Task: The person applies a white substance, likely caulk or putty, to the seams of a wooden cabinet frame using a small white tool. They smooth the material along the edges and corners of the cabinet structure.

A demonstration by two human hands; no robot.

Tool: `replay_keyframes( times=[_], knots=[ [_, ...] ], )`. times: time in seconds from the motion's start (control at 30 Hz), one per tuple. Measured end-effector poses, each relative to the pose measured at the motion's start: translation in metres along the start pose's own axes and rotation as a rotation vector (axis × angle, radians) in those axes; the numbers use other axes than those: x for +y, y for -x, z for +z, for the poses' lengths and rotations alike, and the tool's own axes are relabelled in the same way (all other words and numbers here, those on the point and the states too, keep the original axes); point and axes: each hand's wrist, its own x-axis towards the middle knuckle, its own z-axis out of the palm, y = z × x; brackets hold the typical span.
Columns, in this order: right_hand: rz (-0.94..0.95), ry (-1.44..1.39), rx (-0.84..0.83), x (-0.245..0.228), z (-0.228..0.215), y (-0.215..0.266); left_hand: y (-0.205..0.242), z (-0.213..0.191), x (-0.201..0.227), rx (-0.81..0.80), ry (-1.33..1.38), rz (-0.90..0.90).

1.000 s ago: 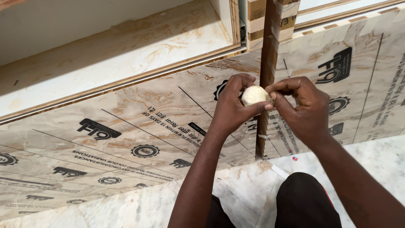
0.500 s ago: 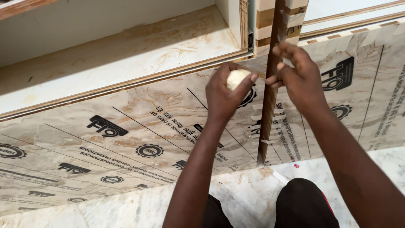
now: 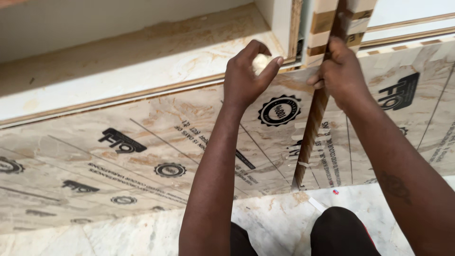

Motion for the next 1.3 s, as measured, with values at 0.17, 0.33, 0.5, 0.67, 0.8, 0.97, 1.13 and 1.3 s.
replay_keyframes(
  times=[0.17,0.33,0.5,0.67,0.8,0.97,1.13,1.3],
  knots=[
    [-0.084,0.148,0.058,-0.005,0.006,0.013,-0.005,0.006,-0.011,0.011,0.013,0.070],
    [-0.109,0.291,0.101,-0.009,0.010,0.016,-0.002,0.001,-0.005,-0.054,0.073,-0.071],
    [-0.120,0.404,0.056,-0.014,0.006,0.018,-0.004,0.000,-0.005,-0.048,0.099,-0.046],
    [-0.048,0.350,0.049,-0.018,0.005,0.017,-0.005,0.001,-0.005,-0.113,0.084,-0.158],
    [-0.150,0.248,0.097,-0.017,0.011,0.018,-0.004,0.002,-0.007,-0.088,0.116,-0.118],
    [-0.160,0.236,0.093,-0.007,0.009,0.020,-0.003,0.001,-0.010,-0.101,0.140,-0.082],
    [-0.201,0.306,0.101,0.002,0.004,0.020,-0.004,0.001,-0.010,-0.114,0.143,-0.104],
    [-0.309,0.441,0.136,0.010,-0.003,0.018,-0.003,-0.002,-0.005,-0.106,0.149,-0.101]
  ],
)
